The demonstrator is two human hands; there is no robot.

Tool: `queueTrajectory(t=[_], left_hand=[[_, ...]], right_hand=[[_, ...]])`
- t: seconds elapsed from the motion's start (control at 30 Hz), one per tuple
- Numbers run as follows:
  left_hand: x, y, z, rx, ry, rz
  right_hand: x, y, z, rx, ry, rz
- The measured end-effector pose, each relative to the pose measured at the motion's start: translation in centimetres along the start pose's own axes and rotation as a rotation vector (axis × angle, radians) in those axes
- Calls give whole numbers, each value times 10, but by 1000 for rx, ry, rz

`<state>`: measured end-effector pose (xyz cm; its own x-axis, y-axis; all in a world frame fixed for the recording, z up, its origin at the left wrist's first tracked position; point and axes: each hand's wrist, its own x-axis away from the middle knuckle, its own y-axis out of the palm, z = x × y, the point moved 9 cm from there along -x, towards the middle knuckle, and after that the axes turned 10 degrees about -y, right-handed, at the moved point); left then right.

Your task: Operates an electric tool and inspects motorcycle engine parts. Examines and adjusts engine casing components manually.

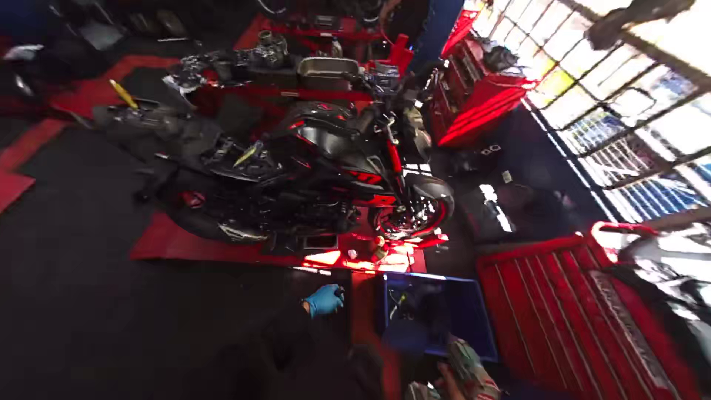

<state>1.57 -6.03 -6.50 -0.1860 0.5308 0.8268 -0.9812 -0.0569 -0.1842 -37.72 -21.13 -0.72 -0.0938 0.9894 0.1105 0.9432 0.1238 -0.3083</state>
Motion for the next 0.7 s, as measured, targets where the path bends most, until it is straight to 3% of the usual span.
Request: queueTrajectory(t=[0.07,0.13,0.23,0.33,0.43,0.5,0.6,0.7], left_hand=[[2,-41,-34,473,-22,38],[14,-78,-51,942,-44,73],[32,-134,-75,1456,41,106],[74,-187,-128,1813,27,323],[123,-248,-184,2067,192,534],[147,-284,-230,2165,297,567],[170,-348,-323,2309,427,607],[205,-414,-434,2478,521,778]], right_hand=[[1,104,-57,119,-204,-300],[12,206,-112,254,-527,-567],[44,350,-149,198,-848,-966],[108,457,-175,118,-896,-1315],[183,540,-212,80,-994,-1507],[232,591,-219,53,-1046,-1600],[313,684,-220,-68,-1049,-1718],[410,778,-230,-123,-1063,-1788]])
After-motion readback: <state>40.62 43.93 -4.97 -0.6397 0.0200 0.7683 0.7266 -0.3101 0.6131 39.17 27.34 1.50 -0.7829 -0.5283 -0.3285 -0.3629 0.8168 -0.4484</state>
